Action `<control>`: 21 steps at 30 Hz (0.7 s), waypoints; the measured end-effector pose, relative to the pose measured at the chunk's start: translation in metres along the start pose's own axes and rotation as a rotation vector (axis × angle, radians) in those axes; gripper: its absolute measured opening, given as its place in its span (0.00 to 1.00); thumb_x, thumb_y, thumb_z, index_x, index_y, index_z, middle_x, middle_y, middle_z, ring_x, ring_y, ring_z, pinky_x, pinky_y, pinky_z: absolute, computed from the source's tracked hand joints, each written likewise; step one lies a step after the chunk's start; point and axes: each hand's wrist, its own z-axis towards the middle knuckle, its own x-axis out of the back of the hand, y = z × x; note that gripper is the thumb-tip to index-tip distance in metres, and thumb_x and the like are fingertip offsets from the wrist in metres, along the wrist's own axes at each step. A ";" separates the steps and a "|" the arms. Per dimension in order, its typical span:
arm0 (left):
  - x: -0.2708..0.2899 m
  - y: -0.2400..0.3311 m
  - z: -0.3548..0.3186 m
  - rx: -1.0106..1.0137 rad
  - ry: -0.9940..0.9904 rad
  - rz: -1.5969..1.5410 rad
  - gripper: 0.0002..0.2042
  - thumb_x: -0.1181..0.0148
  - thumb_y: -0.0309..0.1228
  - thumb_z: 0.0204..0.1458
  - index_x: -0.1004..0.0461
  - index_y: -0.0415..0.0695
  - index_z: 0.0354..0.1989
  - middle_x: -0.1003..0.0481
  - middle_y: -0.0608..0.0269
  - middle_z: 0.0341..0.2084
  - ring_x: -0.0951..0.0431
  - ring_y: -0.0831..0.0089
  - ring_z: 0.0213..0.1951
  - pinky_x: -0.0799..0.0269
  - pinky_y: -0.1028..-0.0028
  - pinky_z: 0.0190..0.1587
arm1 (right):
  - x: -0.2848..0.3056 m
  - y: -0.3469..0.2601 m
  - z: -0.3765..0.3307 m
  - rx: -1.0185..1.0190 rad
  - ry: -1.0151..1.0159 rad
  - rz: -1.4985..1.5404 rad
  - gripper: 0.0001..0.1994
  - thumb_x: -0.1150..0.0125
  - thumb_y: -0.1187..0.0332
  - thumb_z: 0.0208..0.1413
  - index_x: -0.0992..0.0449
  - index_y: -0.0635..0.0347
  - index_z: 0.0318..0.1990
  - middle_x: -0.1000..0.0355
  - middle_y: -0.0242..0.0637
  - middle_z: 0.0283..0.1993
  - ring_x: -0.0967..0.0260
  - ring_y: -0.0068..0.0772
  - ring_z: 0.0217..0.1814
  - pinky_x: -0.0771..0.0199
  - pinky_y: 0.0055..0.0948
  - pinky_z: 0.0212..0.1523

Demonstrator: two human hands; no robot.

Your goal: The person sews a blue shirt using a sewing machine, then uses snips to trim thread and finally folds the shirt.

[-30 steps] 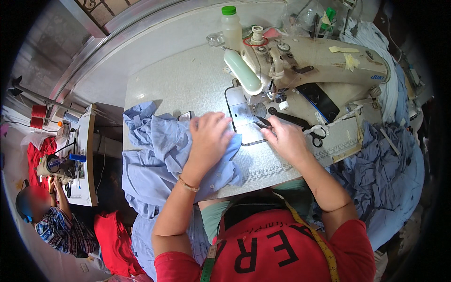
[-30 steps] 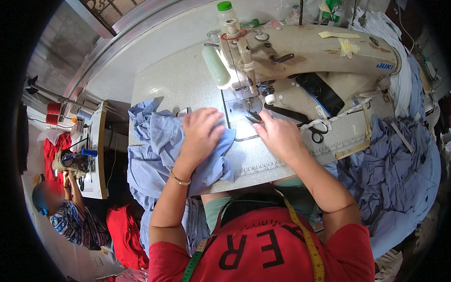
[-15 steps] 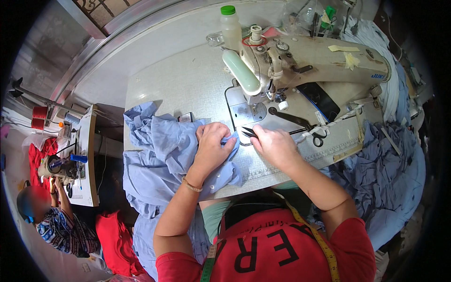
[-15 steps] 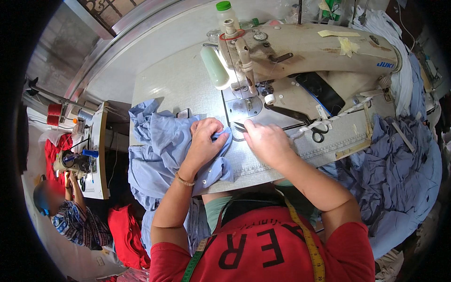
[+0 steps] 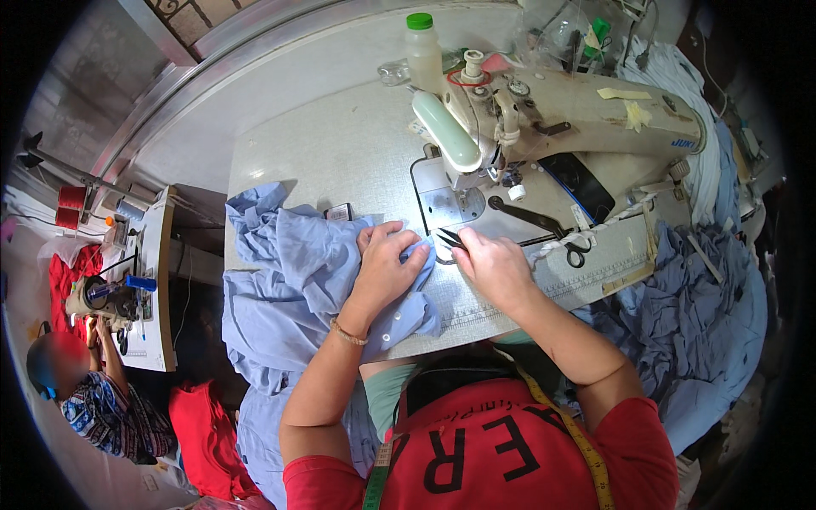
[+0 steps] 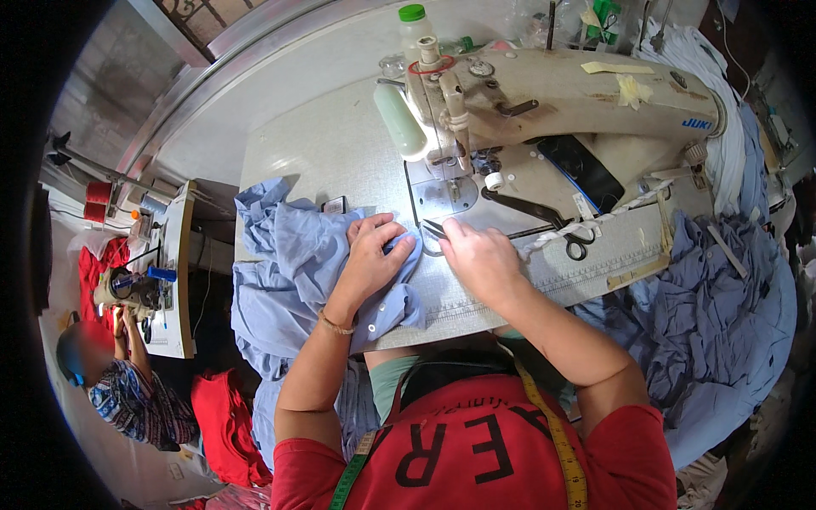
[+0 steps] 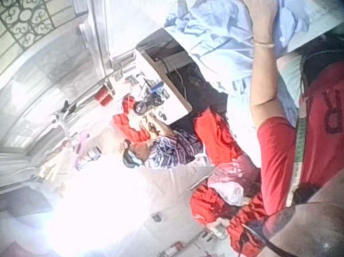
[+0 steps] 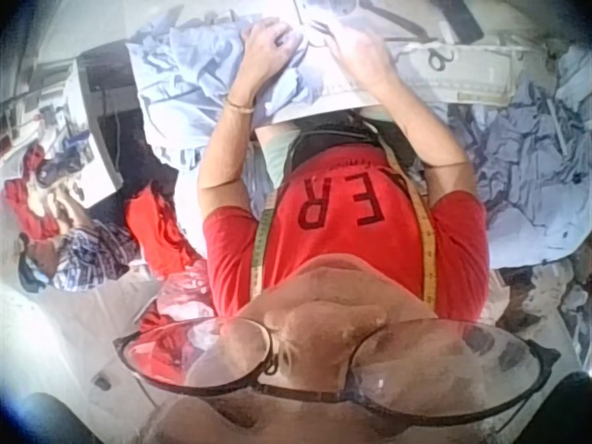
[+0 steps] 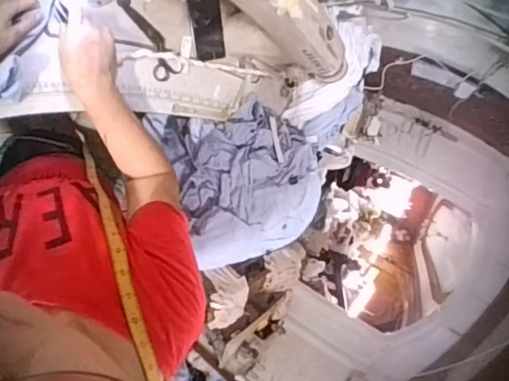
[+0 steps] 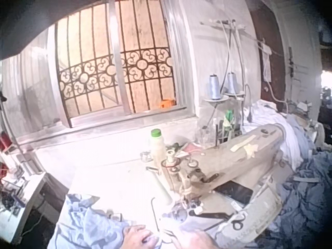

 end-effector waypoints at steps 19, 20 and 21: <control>-0.002 -0.019 0.002 0.119 -0.115 -0.074 0.11 0.40 0.35 0.52 0.21 0.43 0.40 0.27 0.50 0.50 0.35 0.59 0.55 0.49 0.65 0.60 | 0.014 0.014 0.029 -0.475 -0.704 1.012 0.16 0.48 0.53 0.63 0.31 0.56 0.33 0.41 0.25 0.18 0.49 0.15 0.14 0.45 0.19 0.15; -0.002 -0.019 0.002 0.115 -0.122 -0.076 0.11 0.40 0.35 0.53 0.21 0.43 0.40 0.27 0.50 0.50 0.34 0.59 0.55 0.49 0.65 0.60 | 0.013 0.014 0.029 -0.476 -0.701 1.010 0.16 0.48 0.53 0.63 0.31 0.56 0.33 0.41 0.25 0.18 0.48 0.15 0.14 0.46 0.19 0.15; -0.002 -0.020 0.003 0.110 -0.128 -0.079 0.11 0.40 0.35 0.53 0.21 0.43 0.40 0.27 0.50 0.50 0.34 0.59 0.55 0.49 0.65 0.60 | 0.012 0.014 0.029 -0.477 -0.697 1.009 0.16 0.48 0.53 0.63 0.31 0.56 0.33 0.41 0.25 0.18 0.48 0.15 0.14 0.46 0.19 0.15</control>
